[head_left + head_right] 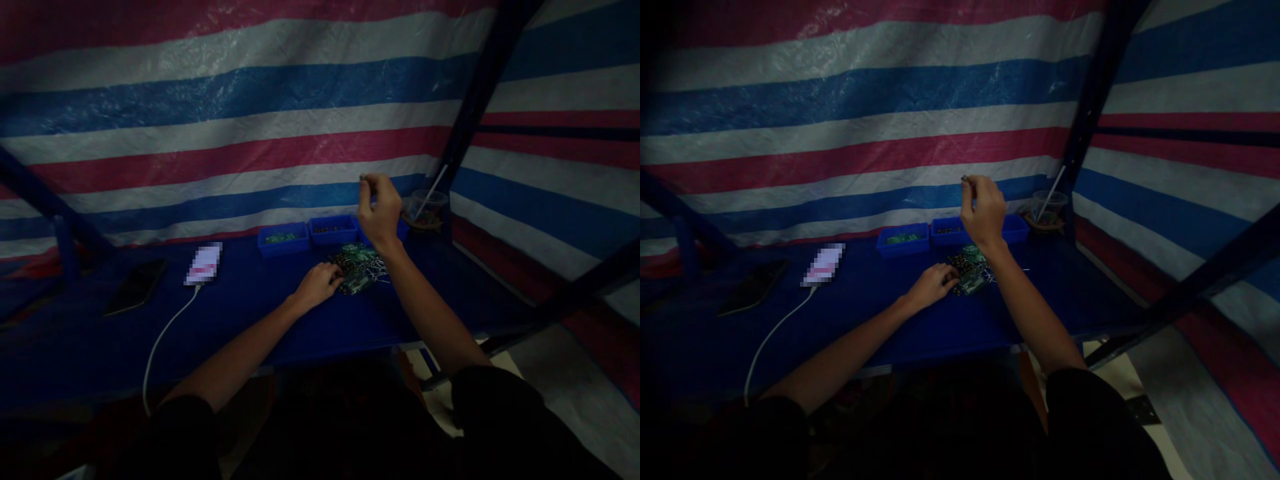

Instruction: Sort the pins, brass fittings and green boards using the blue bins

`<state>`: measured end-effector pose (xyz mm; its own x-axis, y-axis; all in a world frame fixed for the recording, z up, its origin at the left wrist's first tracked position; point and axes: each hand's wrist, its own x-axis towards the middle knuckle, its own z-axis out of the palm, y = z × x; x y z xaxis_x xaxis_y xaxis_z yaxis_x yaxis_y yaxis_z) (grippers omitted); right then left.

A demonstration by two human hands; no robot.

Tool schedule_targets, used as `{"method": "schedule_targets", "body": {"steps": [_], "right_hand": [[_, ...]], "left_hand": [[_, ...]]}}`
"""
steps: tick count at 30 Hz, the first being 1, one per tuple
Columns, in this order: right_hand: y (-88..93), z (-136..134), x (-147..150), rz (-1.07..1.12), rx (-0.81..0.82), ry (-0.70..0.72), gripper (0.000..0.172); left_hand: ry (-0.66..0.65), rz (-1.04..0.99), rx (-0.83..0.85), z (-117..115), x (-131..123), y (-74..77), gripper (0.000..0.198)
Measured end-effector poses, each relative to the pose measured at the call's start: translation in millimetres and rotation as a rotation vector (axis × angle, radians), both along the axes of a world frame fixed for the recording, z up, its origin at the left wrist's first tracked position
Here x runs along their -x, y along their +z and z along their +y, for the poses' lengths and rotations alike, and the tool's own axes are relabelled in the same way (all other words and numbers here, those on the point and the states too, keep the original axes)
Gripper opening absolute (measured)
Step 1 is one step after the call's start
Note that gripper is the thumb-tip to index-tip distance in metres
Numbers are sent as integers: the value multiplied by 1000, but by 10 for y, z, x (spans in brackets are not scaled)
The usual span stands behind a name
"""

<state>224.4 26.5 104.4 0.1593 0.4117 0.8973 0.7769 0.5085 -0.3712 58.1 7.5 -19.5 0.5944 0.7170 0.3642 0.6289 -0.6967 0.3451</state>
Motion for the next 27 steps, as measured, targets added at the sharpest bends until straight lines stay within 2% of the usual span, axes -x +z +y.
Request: {"method": "schedule_targets", "body": {"steps": [2,4,7,10,13,17,20,23,27], "right_hand": [[-47,66,18,-164,197,-59,32],[-205,110,39,-292,404,-37,31],[-548,122,60,-375,629,190,29],[-824,99,79,-434,722,428,24],[-923,68,113,-539,675,494,18],[-882,15,157,-621,551,419,12],[-805,-20,154,-641,464,359,9],[-682,-57,121,-533,350,331,18],[-463,-187,67,-129,81,337,30]], "left_hand": [[21,3,-3,20,13,-13,7],[45,-21,20,62,50,-13,3],[90,-136,117,160,127,-12,8],[125,-364,250,280,204,-27,17],[114,-605,354,368,257,-26,23],[44,-784,499,369,265,37,28],[42,-831,533,328,248,81,23],[61,-746,460,299,245,79,13],[-20,-343,195,260,233,51,12]]}}
